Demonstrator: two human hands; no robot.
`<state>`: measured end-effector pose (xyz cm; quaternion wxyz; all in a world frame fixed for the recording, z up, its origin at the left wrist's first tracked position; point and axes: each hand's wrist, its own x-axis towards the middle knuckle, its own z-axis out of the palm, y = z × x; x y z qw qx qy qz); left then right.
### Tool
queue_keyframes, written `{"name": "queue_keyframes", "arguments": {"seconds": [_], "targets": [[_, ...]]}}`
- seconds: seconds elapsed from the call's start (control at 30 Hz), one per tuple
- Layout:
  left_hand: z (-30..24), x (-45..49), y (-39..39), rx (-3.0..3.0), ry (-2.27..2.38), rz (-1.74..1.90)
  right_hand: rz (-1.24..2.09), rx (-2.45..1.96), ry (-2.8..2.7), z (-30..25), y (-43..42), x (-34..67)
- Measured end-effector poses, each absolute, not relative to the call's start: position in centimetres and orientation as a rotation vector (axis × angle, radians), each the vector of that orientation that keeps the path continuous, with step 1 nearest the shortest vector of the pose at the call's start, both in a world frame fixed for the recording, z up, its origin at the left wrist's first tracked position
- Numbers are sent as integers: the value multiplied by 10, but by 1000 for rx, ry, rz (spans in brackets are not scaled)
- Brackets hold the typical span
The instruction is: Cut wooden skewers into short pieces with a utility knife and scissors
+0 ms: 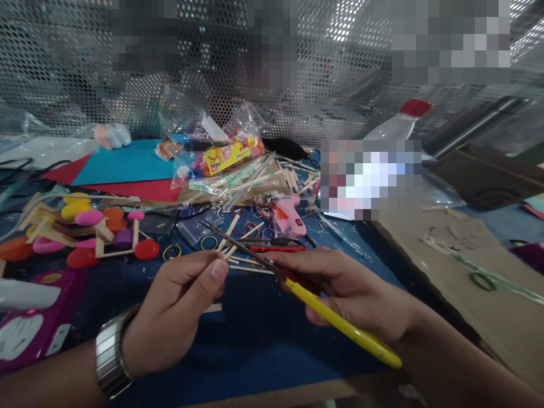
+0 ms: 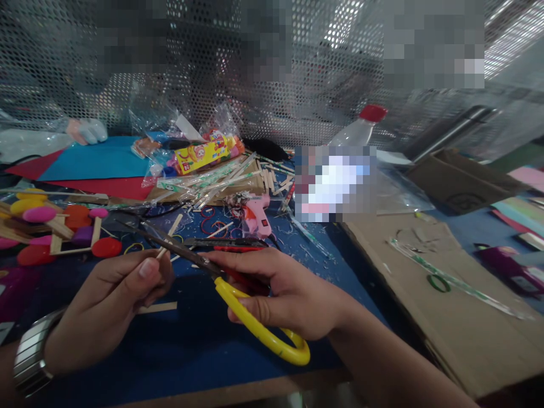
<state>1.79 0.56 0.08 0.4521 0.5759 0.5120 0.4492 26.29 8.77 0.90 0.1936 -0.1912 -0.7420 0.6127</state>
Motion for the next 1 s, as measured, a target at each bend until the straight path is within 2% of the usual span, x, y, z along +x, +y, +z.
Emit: {"name": "queue_keyframes", "arguments": {"seconds": [0.73, 1.0], "targets": [[-1, 18, 5, 1391, 1195, 1159, 1527, -647, -2148, 5, 89, 266], [-5, 16, 4, 1442, 1207, 1189, 1356, -576, -2183, 8, 87, 266]]}}
